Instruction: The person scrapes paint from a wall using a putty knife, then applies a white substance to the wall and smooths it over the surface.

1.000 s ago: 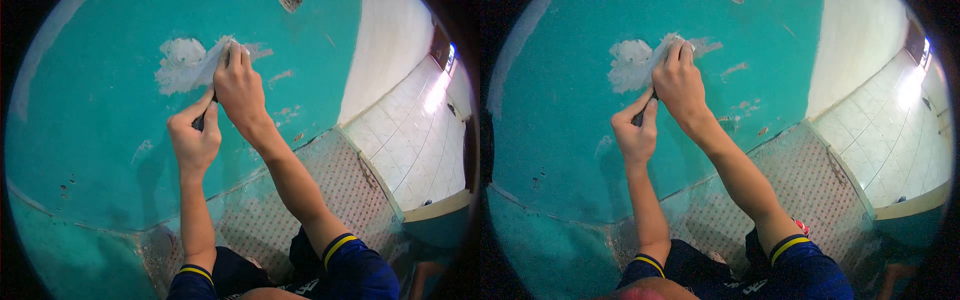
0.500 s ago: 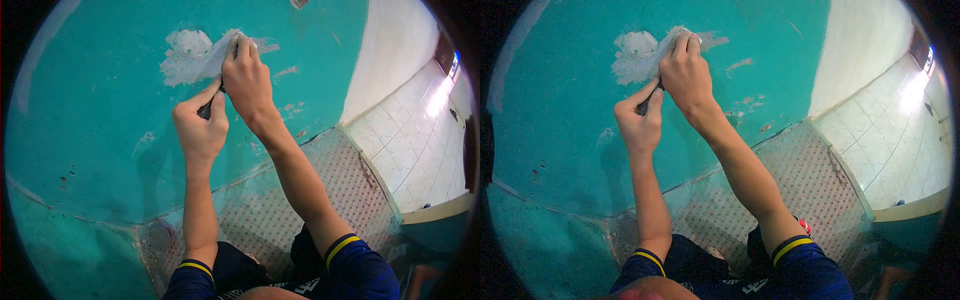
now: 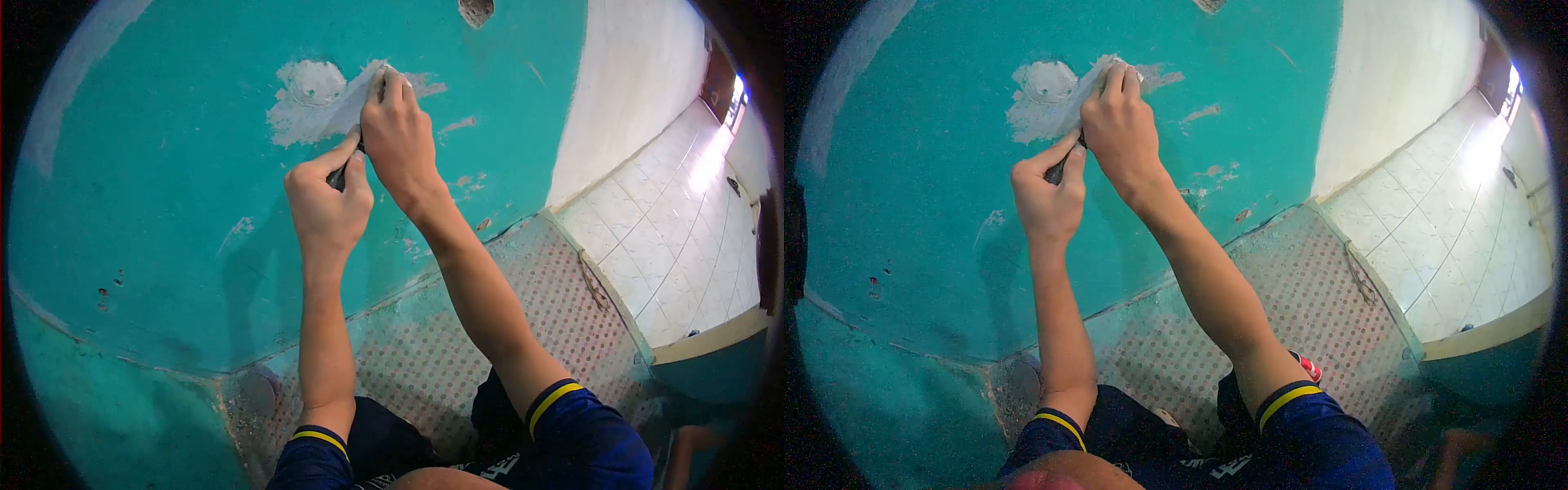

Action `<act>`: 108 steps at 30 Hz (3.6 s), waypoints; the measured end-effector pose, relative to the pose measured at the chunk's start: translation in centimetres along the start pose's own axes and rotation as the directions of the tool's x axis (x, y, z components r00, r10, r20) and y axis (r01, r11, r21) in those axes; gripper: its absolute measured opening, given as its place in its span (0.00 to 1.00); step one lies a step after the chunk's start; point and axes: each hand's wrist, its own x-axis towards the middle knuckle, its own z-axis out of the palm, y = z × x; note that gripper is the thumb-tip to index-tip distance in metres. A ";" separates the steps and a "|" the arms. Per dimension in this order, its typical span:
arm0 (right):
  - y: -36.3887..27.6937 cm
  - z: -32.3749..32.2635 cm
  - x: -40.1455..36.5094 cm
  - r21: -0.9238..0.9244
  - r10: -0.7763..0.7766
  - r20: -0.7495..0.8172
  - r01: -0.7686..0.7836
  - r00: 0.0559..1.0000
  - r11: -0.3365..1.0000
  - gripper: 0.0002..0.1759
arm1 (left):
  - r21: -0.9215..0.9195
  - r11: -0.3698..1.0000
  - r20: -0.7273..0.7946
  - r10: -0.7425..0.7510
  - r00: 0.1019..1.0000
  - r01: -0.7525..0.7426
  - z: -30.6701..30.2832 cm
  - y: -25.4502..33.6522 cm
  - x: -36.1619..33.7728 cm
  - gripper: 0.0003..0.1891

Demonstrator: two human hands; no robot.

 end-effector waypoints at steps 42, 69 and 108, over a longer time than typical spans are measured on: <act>-0.1 0.0 -3.2 0.303 0.034 -0.014 -0.028 0.999 0.952 0.31 | 0.223 0.969 -0.074 0.124 0.990 -0.105 -1.3 0.9 0.1 0.10; -0.9 -0.6 -3.7 0.311 0.070 0.149 -0.114 0.986 0.943 0.34 | -0.018 0.997 -0.106 -0.074 0.992 0.073 -4.0 -1.7 0.5 0.10; -1.5 -2.1 -4.0 0.493 -0.002 0.136 -0.066 0.991 0.868 0.39 | -0.007 0.996 -0.120 0.082 0.989 -0.084 -1.4 -0.8 0.4 0.09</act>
